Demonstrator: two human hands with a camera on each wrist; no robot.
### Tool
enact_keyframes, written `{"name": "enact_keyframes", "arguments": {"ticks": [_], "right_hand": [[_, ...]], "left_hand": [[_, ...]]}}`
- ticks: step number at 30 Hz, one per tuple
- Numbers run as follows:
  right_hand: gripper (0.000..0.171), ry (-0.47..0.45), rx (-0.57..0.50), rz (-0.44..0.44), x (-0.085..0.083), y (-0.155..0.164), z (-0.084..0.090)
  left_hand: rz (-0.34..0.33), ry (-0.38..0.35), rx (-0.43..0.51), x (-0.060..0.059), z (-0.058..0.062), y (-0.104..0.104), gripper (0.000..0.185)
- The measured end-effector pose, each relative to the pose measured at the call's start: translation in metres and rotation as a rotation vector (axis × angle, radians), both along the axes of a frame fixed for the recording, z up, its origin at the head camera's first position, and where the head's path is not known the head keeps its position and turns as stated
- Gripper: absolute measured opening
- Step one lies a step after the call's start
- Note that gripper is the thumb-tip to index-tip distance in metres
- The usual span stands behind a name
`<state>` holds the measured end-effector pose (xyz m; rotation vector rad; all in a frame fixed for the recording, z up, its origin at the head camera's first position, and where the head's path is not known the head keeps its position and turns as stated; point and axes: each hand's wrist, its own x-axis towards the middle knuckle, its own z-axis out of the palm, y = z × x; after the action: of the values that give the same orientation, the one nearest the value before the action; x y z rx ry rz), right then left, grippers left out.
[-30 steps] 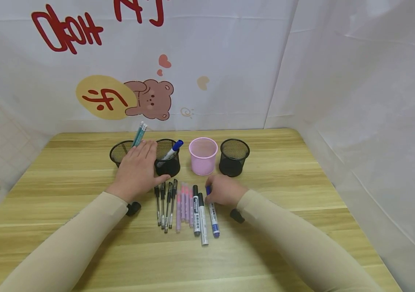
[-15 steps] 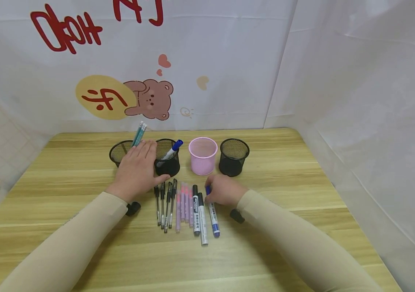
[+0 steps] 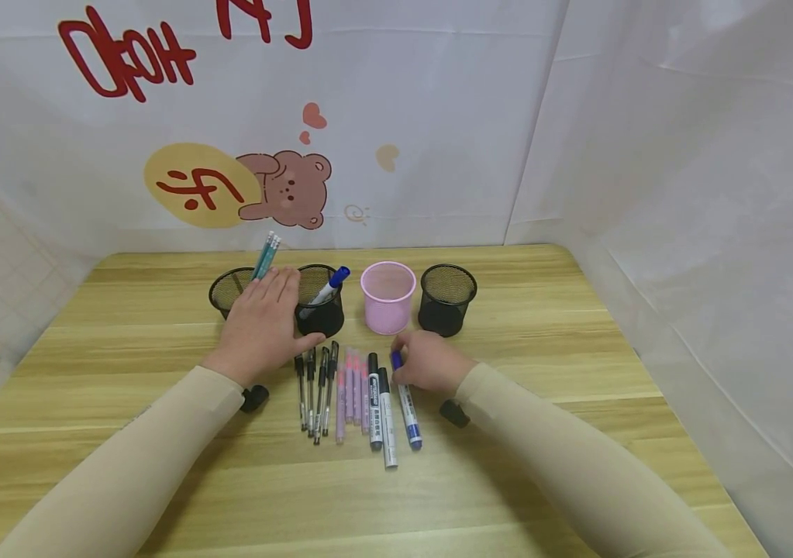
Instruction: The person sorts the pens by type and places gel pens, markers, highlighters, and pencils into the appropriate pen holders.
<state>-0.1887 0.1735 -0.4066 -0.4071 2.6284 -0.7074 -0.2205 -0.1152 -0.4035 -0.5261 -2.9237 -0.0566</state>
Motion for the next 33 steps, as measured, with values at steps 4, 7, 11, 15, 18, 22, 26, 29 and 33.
{"name": "enact_keyframes", "arguments": {"ticks": [4,7,11,15,18,22,26,29,33], "right_hand": [[0.033,0.005,-0.047,-0.024,0.001,0.0,0.002],[0.034,0.019,-0.087,-0.035,0.0,0.001,0.002],[0.036,0.038,-0.135,-0.047,0.0,0.001,0.004],[0.036,0.051,-0.173,-0.066,0.001,0.002,0.007],[0.037,0.052,-0.207,-0.08,0.001,0.002,0.01],[0.037,0.05,-0.263,-0.088,0.001,0.002,0.014],[0.037,0.094,-0.298,-0.091,0.001,0.001,0.015],[0.038,0.139,-0.318,-0.094,0.001,0.0,0.017],[0.039,0.159,-0.348,-0.11,0.002,0.001,0.022]], "left_hand": [[-0.002,0.006,-0.011,-0.001,-0.001,-0.001,0.12],[-0.001,0.005,-0.007,-0.001,-0.001,-0.001,0.12],[-0.003,0.005,-0.006,-0.001,0.0,-0.001,0.12],[-0.005,0.007,-0.002,-0.001,0.0,-0.001,0.12],[-0.005,0.011,0.002,0.0,0.0,-0.001,0.119],[-0.007,0.01,0.005,0.0,0.0,-0.001,0.119],[-0.011,0.014,0.001,0.001,0.001,-0.001,0.119],[-0.013,0.016,-0.005,0.0,0.001,-0.001,0.119],[-0.012,0.006,-0.006,0.0,0.0,-0.001,0.119]]}}
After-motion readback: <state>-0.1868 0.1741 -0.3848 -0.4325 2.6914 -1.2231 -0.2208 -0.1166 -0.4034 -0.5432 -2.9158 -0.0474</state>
